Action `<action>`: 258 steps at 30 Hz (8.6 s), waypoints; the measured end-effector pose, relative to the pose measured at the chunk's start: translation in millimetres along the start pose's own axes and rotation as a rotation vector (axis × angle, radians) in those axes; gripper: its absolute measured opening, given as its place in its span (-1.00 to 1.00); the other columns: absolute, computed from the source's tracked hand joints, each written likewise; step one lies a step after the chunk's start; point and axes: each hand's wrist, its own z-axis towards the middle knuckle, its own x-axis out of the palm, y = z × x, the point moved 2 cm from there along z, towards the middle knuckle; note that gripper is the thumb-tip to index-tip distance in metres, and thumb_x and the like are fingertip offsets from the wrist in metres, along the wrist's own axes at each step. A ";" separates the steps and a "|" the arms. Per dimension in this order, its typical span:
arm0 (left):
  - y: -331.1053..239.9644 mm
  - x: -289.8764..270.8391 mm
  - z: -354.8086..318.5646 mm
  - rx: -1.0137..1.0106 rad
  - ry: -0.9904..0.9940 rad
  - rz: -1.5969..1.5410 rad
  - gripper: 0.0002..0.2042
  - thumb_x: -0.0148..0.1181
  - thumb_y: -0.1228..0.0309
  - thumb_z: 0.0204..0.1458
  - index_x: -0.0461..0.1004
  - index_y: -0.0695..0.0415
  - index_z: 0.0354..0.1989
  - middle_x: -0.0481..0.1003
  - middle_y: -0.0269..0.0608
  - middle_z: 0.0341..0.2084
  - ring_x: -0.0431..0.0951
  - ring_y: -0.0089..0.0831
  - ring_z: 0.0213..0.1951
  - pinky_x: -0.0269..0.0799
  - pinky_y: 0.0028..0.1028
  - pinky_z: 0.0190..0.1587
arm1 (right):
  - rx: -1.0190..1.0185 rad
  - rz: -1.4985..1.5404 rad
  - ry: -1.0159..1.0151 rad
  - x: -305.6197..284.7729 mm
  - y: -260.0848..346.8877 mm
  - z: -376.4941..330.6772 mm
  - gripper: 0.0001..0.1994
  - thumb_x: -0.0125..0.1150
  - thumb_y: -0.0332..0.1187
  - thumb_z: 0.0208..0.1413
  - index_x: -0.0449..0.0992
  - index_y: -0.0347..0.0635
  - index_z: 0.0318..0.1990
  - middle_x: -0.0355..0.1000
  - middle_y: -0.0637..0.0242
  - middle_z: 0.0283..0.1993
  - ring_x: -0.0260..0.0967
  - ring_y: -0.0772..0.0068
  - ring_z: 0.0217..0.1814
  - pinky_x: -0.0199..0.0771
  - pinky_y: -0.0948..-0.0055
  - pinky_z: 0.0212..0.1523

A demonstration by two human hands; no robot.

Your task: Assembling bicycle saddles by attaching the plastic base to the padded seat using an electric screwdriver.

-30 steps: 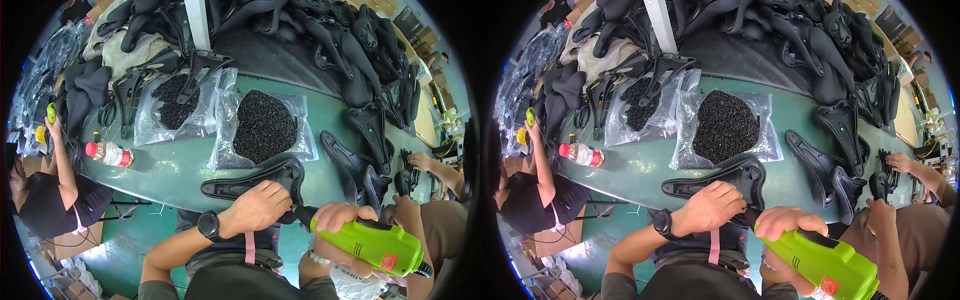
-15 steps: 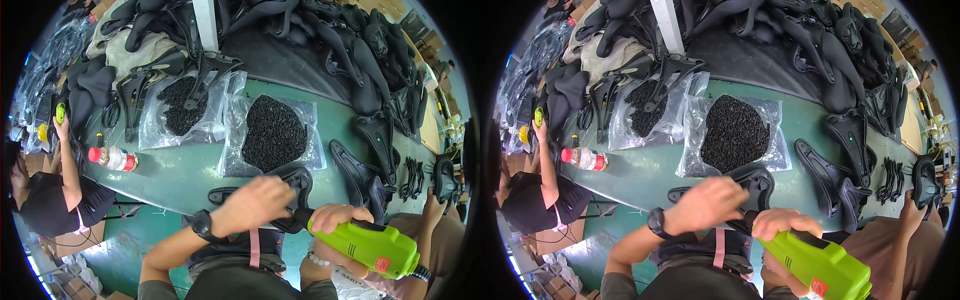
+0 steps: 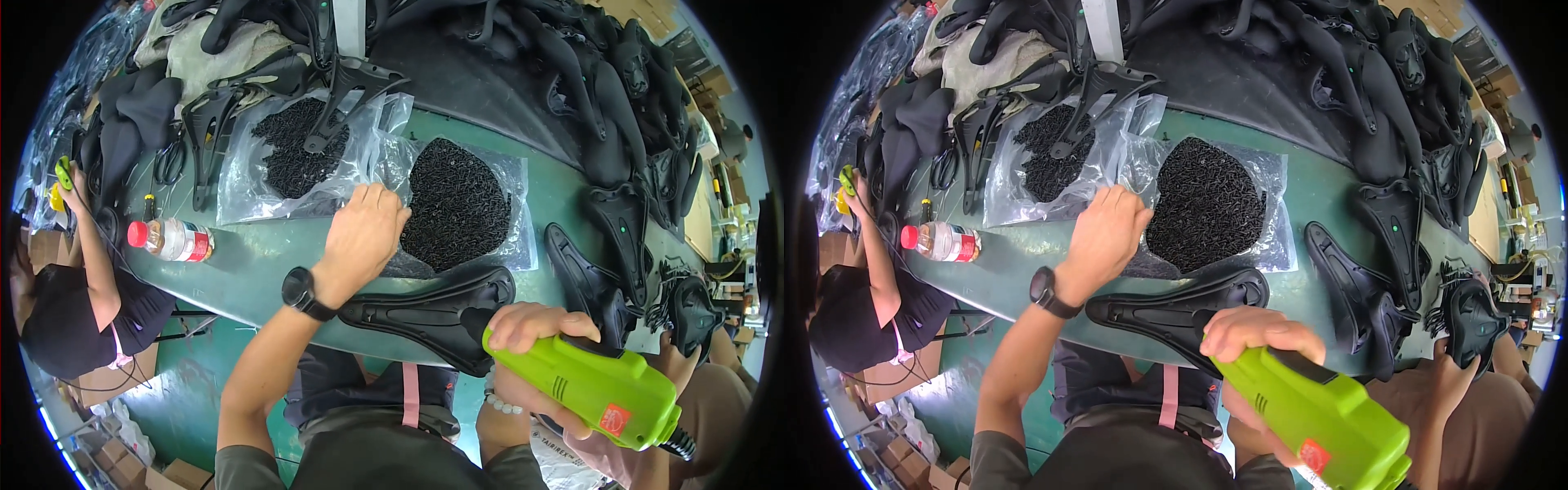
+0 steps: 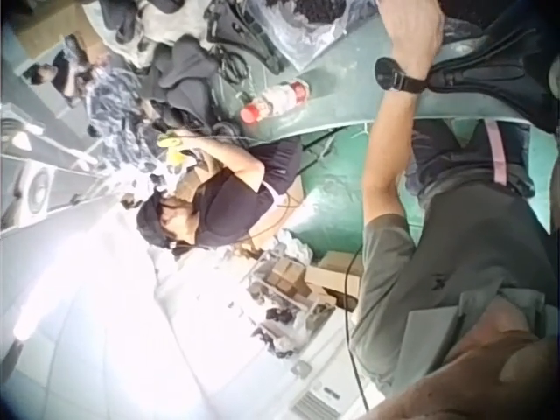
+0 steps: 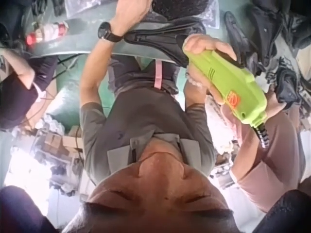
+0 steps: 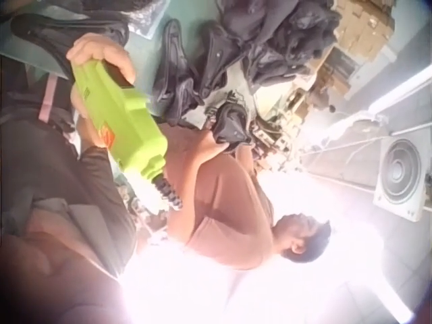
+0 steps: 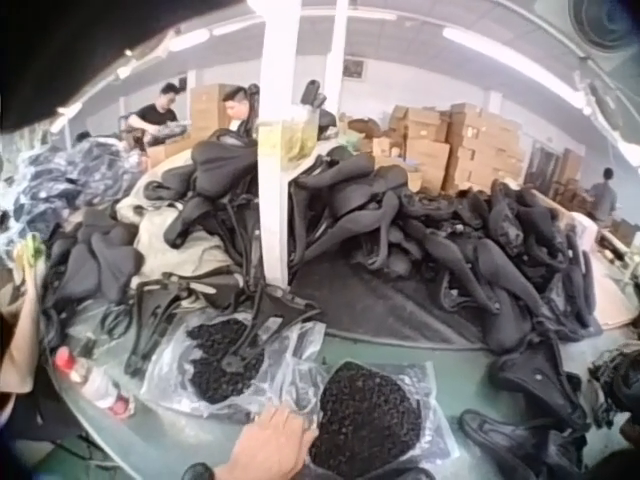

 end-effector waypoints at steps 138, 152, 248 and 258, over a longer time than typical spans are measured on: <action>-101.7 17.8 -51.2 0.475 0.130 -0.418 -0.80 0.17 0.41 -0.06 0.53 0.16 -0.24 0.49 -0.19 -0.28 0.46 -0.27 -0.15 0.40 -0.37 -0.04 | 0.168 0.103 -0.117 -51.2 -6.6 0.8 -0.12 0.54 0.08 -0.40 0.29 -0.38 0.01 0.42 0.02 -0.20 0.39 0.16 -0.16 0.40 0.29 -0.12; -107.4 14.4 -51.4 0.302 -0.062 -0.479 -0.82 0.17 0.26 -0.02 0.41 0.08 -0.54 0.33 -0.30 -0.47 0.34 -0.37 -0.26 0.28 -0.42 -0.24 | 0.196 -0.134 -0.284 -65.7 18.1 -11.1 0.26 0.12 0.67 -0.55 0.14 -0.34 0.13 0.17 0.31 -0.39 0.10 0.42 -0.46 0.17 0.42 -0.37; -34.0 31.5 21.4 -0.074 -0.194 -0.088 -0.87 0.17 0.36 0.00 0.47 0.16 -0.46 0.40 -0.17 -0.34 0.38 -0.22 -0.15 0.37 -0.32 -0.12 | 0.031 -0.142 -0.429 -62.4 78.5 -21.5 0.06 -0.27 0.65 -0.17 0.25 -0.32 0.03 0.32 0.15 -0.51 0.15 0.25 -0.59 0.22 0.29 -0.56; -98.2 -17.4 -45.0 0.280 0.085 -0.504 -0.86 0.30 0.41 -0.03 0.46 0.14 -0.38 0.48 -0.23 -0.35 0.50 -0.26 -0.26 0.45 -0.37 -0.18 | 0.045 -0.146 -0.384 -51.2 85.4 -32.5 0.05 0.03 0.63 -0.31 0.25 -0.23 0.05 0.31 0.24 -0.45 0.22 0.33 -0.56 0.27 0.35 -0.49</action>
